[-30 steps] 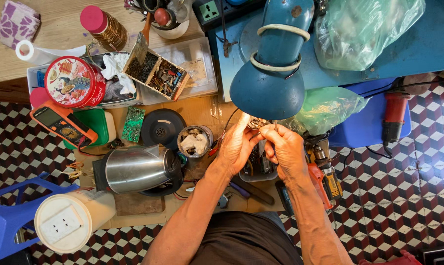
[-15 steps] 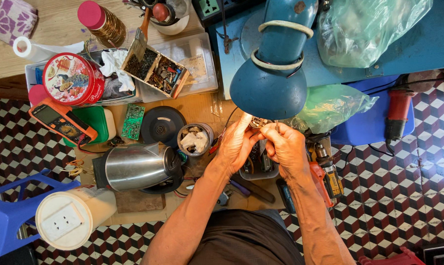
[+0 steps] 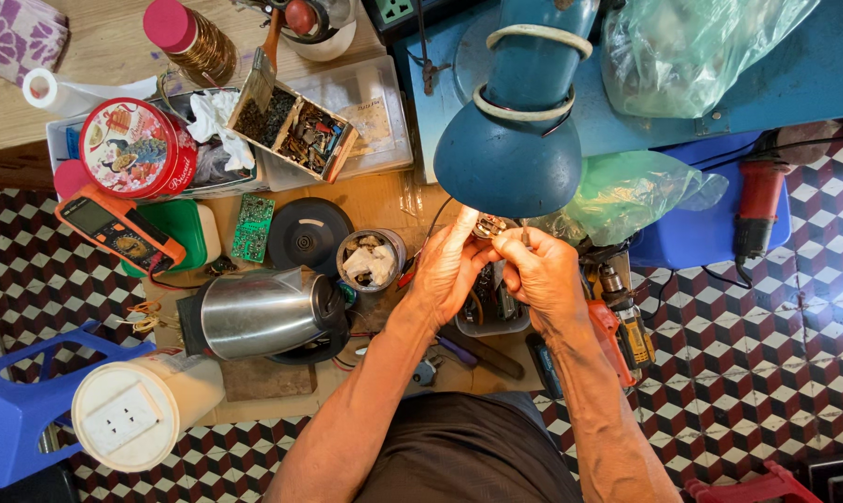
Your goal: The person repairs an electric kettle at a cluttered workbench. They disassemble the kettle's heating base, manipulate small internal components and wires by hand, use a screwdriver on the parts, and reposition the kettle base while working on its internals.
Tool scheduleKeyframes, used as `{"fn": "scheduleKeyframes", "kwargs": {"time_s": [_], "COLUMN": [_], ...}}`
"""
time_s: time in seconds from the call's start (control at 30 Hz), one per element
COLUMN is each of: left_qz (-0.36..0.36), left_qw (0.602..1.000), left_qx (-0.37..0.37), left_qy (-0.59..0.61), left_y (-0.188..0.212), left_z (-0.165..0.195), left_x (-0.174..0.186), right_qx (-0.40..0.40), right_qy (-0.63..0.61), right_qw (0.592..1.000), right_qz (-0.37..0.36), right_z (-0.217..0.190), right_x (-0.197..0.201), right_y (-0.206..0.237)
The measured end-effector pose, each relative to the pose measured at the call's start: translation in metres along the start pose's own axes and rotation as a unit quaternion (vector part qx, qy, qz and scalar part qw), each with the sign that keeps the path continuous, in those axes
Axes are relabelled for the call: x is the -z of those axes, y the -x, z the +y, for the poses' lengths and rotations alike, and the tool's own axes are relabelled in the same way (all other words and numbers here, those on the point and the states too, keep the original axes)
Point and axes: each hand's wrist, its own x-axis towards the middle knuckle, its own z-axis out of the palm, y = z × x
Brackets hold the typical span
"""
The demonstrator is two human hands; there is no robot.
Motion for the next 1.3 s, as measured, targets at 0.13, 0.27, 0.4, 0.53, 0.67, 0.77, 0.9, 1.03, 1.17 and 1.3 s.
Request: {"fn": "scheduleKeyframes", "kwargs": {"time_s": [0.13,0.27,0.4,0.53,0.67,0.77,0.9,1.03,1.17,1.3], "left_qz": [0.025,0.029,0.031,0.03,0.012,0.004,-0.007,0.002,0.006,0.031], "left_qw": [0.999,0.999,0.999,0.999,0.999,0.998,0.997,0.998,0.997,0.997], "left_qx": [0.017,0.024,0.028,0.033,0.02,0.005,-0.001,0.015,0.015,0.008], "left_qy": [0.011,0.025,0.014,-0.008,-0.044,-0.065,-0.078,-0.062,-0.073,-0.066], "left_y": [0.001,0.003,0.011,0.016,0.018,0.019,0.018,0.016,0.017,0.016], "left_z": [0.002,0.006,0.01,0.013,0.013,0.012,0.01,0.011,0.01,0.011], "left_x": [0.0,-0.003,-0.007,-0.01,-0.012,-0.012,-0.012,-0.011,-0.009,-0.008], "right_qx": [0.001,0.007,0.023,0.012,0.0,-0.001,-0.007,-0.006,0.0,0.033], "right_qy": [-0.005,-0.03,-0.042,-0.036,-0.014,-0.01,-0.024,-0.032,0.004,0.156], "right_qw": [1.0,1.0,0.999,0.999,1.0,1.0,1.0,0.999,1.0,0.987], "right_qz": [-0.002,0.001,0.012,0.009,-0.004,-0.005,-0.001,-0.009,-0.008,0.006], "right_z": [0.0,-0.004,-0.009,-0.01,-0.008,-0.006,-0.007,-0.009,-0.011,-0.014], "right_x": [-0.001,-0.003,-0.001,0.001,0.003,0.005,0.008,0.009,0.007,0.007], "right_y": [0.002,0.003,0.004,0.002,0.002,0.001,0.0,0.002,0.005,0.017]}}
